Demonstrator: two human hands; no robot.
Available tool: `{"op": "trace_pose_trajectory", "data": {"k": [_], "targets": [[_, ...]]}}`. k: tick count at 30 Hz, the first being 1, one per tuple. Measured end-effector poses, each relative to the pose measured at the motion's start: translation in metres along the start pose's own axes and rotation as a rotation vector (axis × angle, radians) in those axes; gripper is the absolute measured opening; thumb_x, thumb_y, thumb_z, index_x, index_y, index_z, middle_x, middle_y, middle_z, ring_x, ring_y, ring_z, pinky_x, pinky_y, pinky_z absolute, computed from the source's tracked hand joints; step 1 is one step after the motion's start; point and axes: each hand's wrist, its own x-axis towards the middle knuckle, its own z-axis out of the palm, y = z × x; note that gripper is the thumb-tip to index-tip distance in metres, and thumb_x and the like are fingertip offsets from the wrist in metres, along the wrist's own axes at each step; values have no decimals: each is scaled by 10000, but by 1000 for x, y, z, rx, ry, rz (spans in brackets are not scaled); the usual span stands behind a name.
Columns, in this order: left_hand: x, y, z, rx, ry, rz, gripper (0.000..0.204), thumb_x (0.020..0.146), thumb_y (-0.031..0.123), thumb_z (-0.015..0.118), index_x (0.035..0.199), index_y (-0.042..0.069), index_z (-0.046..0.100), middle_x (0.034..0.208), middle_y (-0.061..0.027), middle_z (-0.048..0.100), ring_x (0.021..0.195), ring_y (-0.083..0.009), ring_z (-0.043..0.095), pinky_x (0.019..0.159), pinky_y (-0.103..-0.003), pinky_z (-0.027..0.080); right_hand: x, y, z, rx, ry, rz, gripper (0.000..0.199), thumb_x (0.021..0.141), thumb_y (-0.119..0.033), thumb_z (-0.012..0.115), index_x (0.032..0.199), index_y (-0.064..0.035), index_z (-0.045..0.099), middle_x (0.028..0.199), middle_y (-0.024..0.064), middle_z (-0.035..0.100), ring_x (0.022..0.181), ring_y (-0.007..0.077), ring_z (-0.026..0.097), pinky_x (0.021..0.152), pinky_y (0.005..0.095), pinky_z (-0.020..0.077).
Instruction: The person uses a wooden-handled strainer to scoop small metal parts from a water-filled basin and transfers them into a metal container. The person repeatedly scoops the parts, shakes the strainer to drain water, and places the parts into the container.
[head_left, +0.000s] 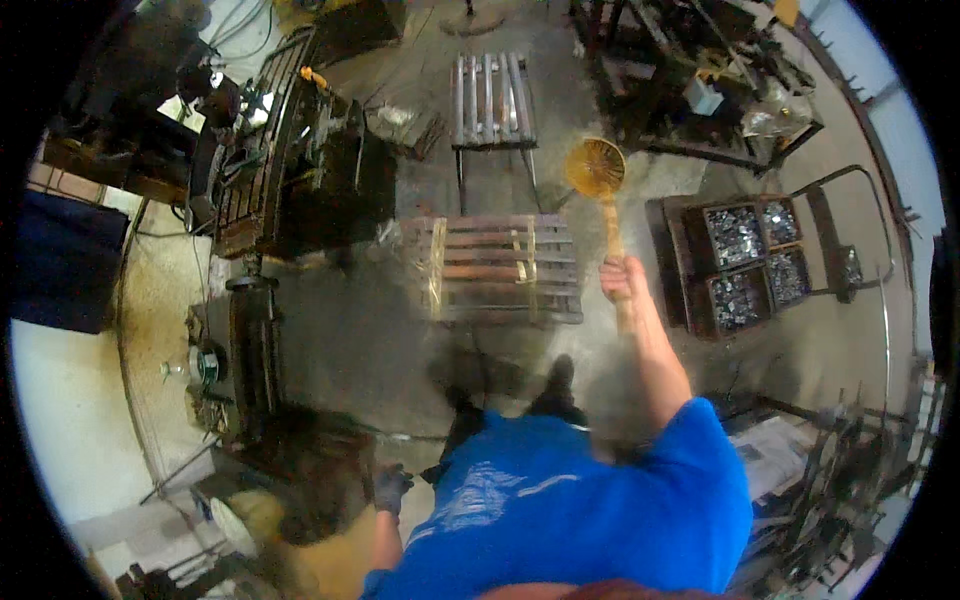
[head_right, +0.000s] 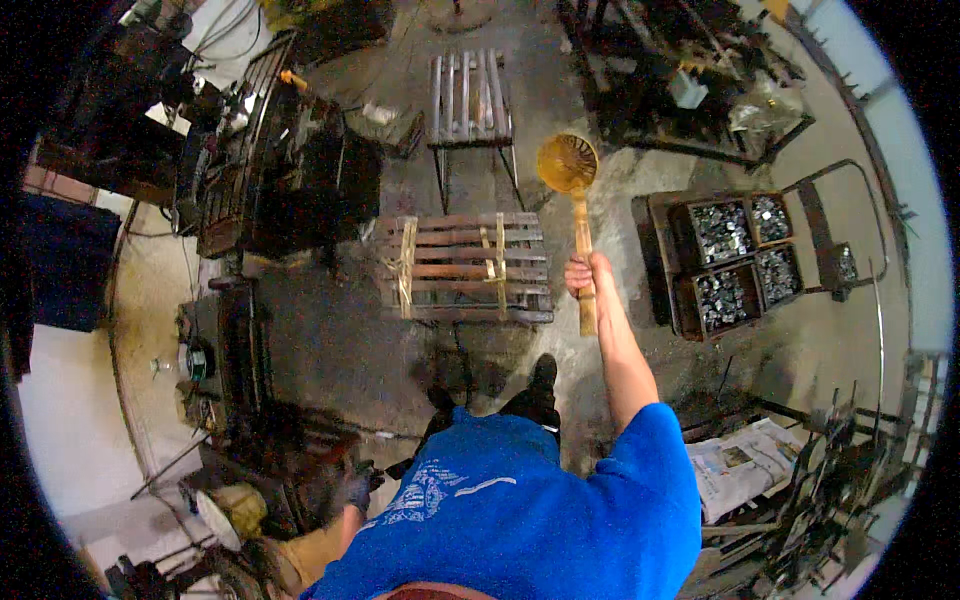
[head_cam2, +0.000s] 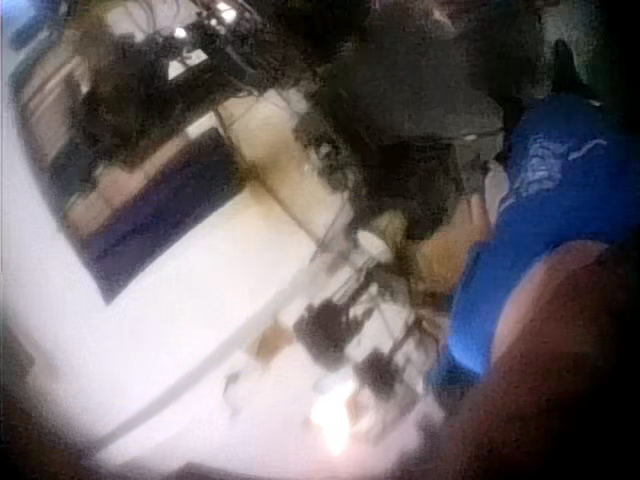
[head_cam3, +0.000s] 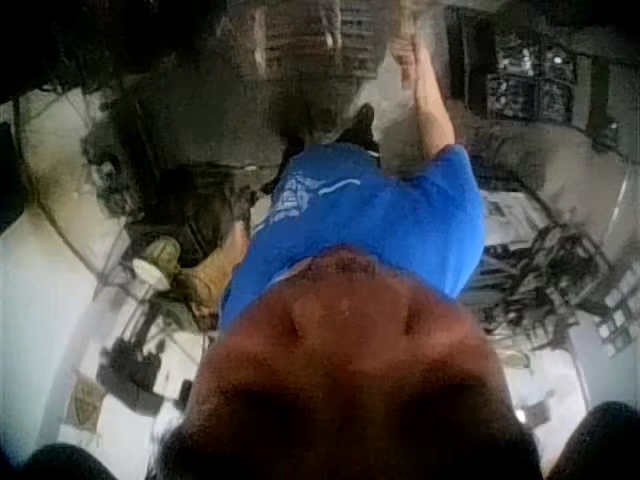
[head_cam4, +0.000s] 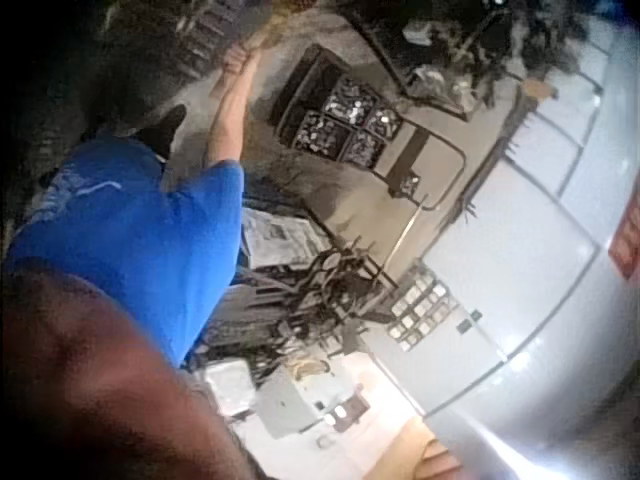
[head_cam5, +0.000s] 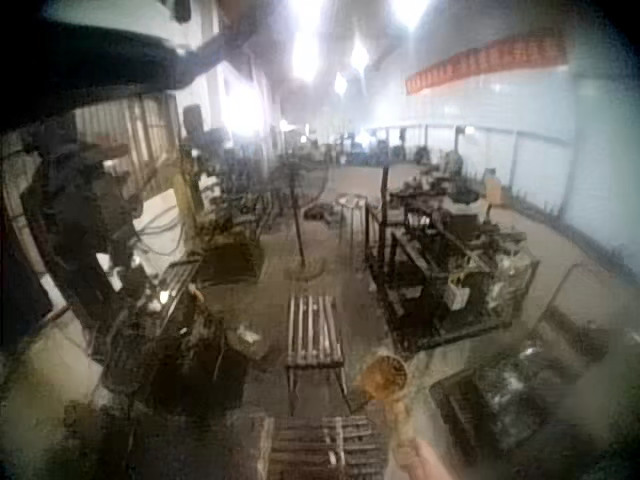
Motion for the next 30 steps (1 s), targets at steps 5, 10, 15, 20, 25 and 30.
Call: {"op": "trace_pose_trajectory", "data": {"k": [5, 10, 15, 20, 25, 30], "targets": [[57, 52, -60, 404, -38, 322, 246, 813, 203, 516, 977, 29, 577, 794, -65, 588, 697, -139, 554, 587, -277, 455, -54, 123, 116, 138, -437, 116, 215, 699, -111, 608, 765, -71, 407, 596, -37, 338, 460, 33, 344, 426, 178, 325], [165, 74, -143, -70, 26, 185, 222, 779, 195, 593, 904, 11, 594, 803, -52, 596, 717, -168, 544, 651, -309, 431, -30, 238, 185, 132, -573, 204, 248, 699, -118, 607, 803, -70, 387, 606, -35, 348, 462, 24, 360, 414, 179, 341], [139, 142, -172, -38, 170, 376, 206, 769, 188, 613, 877, 12, 603, 758, -41, 590, 645, -138, 522, 574, -289, 423, 11, 321, 247, -104, -559, 259, 306, 681, -154, 652, 809, -77, 385, 641, -32, 354, 479, 28, 351, 420, 175, 340], [224, 102, -200, -73, 109, 327, 214, 782, 206, 599, 912, 38, 618, 761, -36, 589, 602, -114, 505, 520, -277, 414, 61, 384, 307, -643, -265, 8, 354, 684, -180, 606, 965, -46, 437, 672, -10, 361, 540, 55, 355, 425, 184, 320], [216, 139, -233, 173, 185, 281, 190, 808, 150, 554, 925, 14, 615, 718, -42, 583, 593, -136, 531, 503, -280, 411, 166, 395, 295, -492, -268, -31, 310, 757, -126, 418, 1007, 57, 394, 686, 9, 352, 552, 73, 335, 475, 194, 317], [215, 163, -306, 21, 205, 246, 215, 772, 150, 577, 913, -10, 605, 765, -56, 608, 665, -162, 557, 594, -311, 439, 250, 441, 299, -799, 211, -463, 213, 828, -184, 394, 901, 16, 412, 656, 12, 331, 536, 90, 308, 446, 219, 267]]}}
